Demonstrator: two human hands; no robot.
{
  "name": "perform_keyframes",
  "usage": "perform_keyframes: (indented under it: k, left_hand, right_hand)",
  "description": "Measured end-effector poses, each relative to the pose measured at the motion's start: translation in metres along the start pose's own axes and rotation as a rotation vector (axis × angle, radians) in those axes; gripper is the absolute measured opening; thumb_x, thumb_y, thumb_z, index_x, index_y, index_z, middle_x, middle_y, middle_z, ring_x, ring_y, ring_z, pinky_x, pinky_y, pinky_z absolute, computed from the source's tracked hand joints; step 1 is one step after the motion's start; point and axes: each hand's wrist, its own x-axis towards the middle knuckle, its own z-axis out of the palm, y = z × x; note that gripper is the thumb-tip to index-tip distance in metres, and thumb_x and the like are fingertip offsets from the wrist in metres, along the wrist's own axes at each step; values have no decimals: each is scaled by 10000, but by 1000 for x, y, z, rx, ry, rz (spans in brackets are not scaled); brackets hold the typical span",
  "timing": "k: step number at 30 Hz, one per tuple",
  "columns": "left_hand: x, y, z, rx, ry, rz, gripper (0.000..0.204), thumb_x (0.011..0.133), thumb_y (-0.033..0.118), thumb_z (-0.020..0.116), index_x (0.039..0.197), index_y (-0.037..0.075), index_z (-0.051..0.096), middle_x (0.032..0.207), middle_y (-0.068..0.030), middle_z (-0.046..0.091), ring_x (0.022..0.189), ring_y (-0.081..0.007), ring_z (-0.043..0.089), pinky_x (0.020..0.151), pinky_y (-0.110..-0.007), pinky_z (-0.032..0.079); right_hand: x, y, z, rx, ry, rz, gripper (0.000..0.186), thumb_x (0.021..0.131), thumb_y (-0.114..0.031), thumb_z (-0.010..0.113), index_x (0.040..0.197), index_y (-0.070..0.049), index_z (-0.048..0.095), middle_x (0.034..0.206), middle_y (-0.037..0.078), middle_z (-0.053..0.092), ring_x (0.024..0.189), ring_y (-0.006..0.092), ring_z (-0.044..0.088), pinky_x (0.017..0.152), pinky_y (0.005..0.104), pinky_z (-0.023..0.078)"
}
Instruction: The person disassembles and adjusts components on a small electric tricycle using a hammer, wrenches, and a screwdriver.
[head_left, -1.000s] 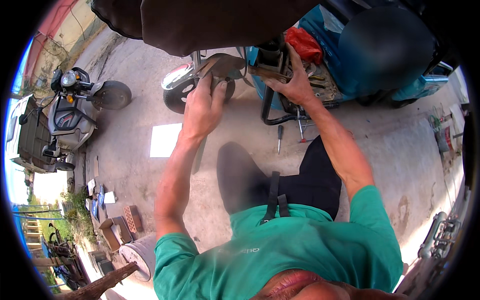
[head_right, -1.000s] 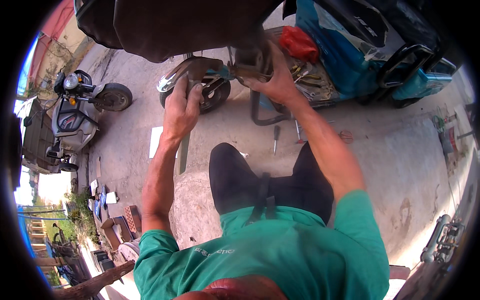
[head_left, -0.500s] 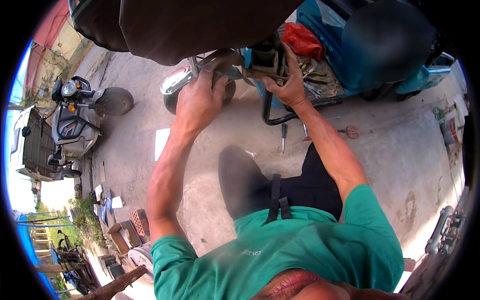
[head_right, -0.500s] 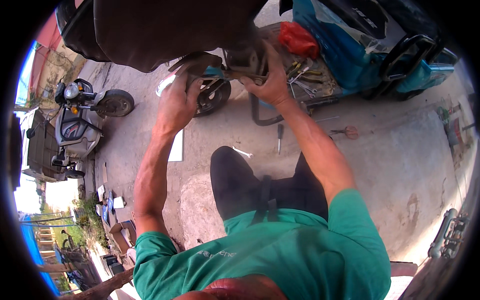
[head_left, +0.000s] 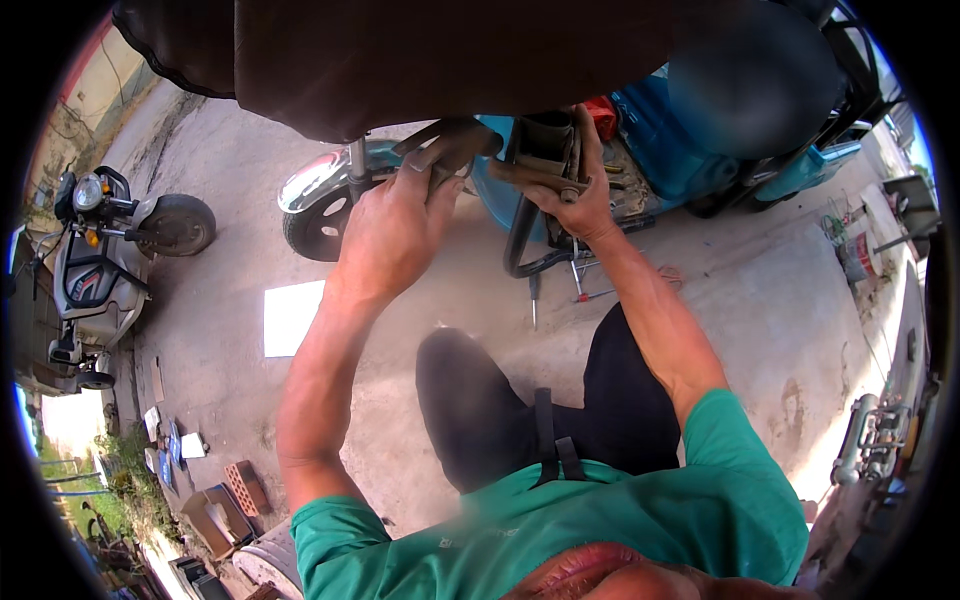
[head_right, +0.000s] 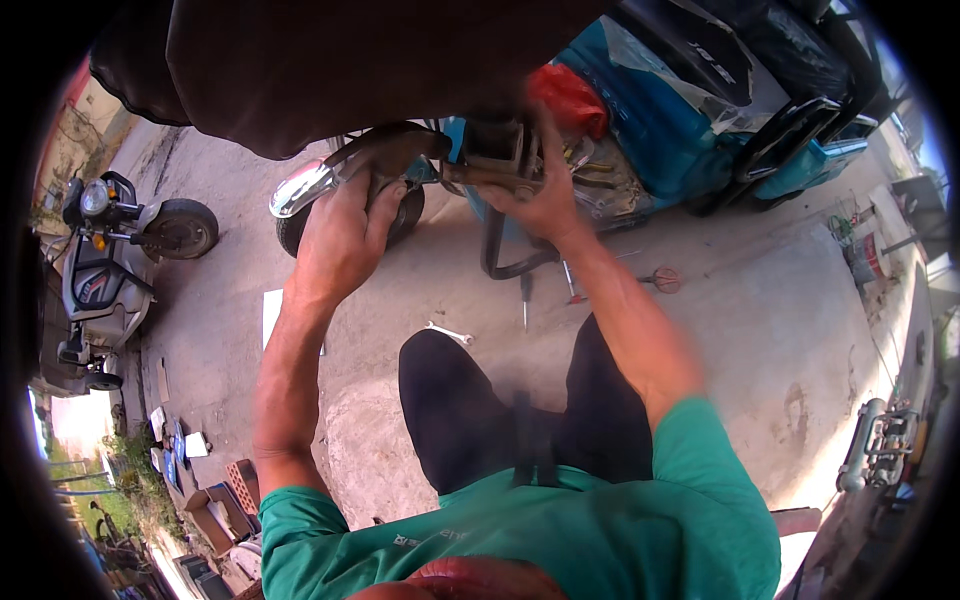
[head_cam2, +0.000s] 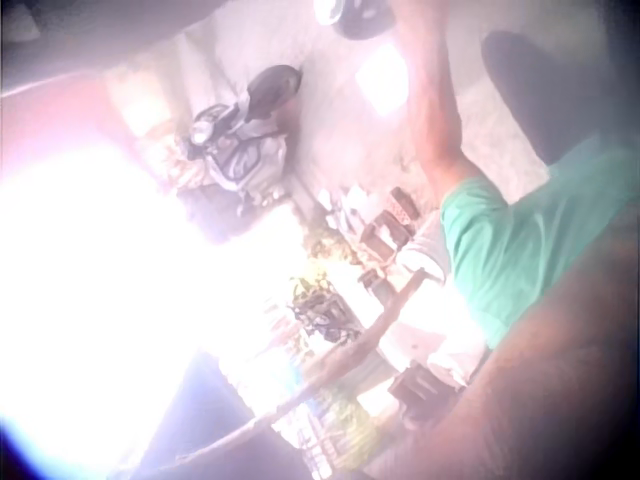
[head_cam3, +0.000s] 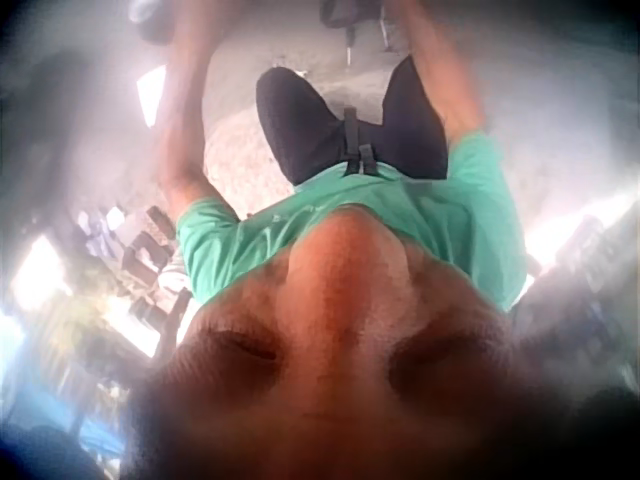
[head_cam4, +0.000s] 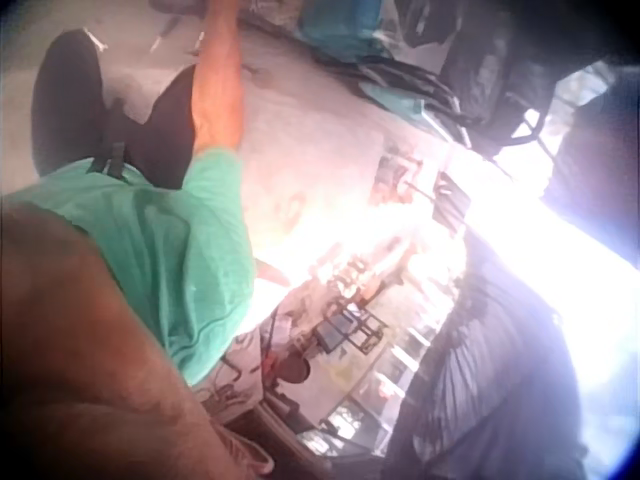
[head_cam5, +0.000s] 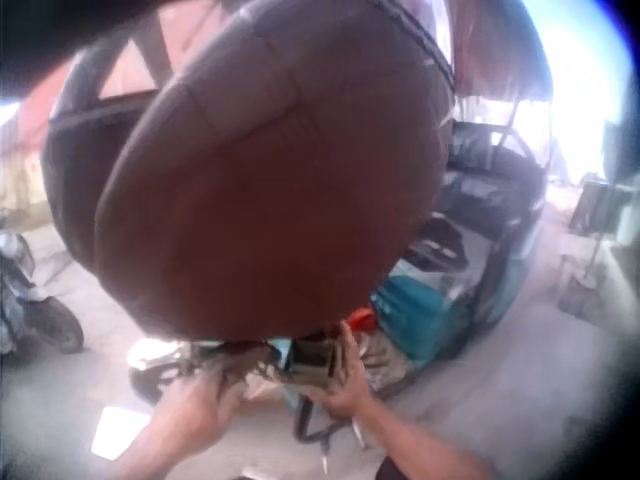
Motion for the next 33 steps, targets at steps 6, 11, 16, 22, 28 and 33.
perform_keyframes:
  k: [6, 11, 16, 22, 28, 33]
  left_hand:
    - [3, -11, -1, 32, -2, 109, 432, 1004, 208, 624, 1368, -5, 531, 987, -285, 720, 889, -473, 705, 803, -518, 557]
    - [-7, -14, 9, -18, 108, 159, 459, 975, 138, 652, 1403, 38, 517, 1002, -251, 727, 872, -449, 710, 775, -494, 566]
    - [-9, 0, 10, -6, 33, 36, 318, 1016, 250, 629, 1162, -32, 617, 942, -265, 700, 855, -409, 702, 773, -456, 544]
    - [-23, 22, 26, 264, 184, 27, 297, 1020, 257, 630, 1131, -19, 619, 880, -231, 706, 811, -396, 711, 731, -450, 547]
    - [-22, 42, 14, 448, 331, 184, 298, 1018, 237, 651, 1199, 2, 635, 923, -206, 723, 803, -351, 719, 721, -409, 558]
    - [-20, 42, 25, 432, 177, -59, 294, 1008, 223, 671, 1130, -34, 599, 879, -225, 710, 776, -361, 710, 700, -406, 547]
  right_hand:
    - [0, -2, 11, 246, 14, -20, 1215, 812, -378, 883, 1635, -81, 41, 1504, 190, 454, 1334, 325, 573, 1064, 470, 563]
    - [4, -1, 12, 229, -25, -19, 1213, 792, -392, 877, 1632, -83, 58, 1529, 196, 413, 1358, 330, 547, 1130, 442, 501]
    - [1, 8, 13, 225, 29, -35, 1226, 772, -532, 858, 1629, -109, 92, 1522, 198, 405, 1339, 350, 550, 1104, 446, 523]
    - [-1, 30, 9, 36, 51, -163, 1174, 797, -513, 851, 1614, -32, 157, 1471, 199, 443, 1303, 316, 567, 1084, 415, 531]
    - [4, 17, 7, -79, 37, -217, 1204, 779, -409, 894, 1609, 10, 128, 1516, 248, 389, 1347, 355, 531, 1134, 421, 478]
    - [5, 10, 7, 107, 31, -203, 1187, 775, -255, 891, 1600, 59, 98, 1532, 262, 370, 1390, 339, 478, 1174, 398, 418]
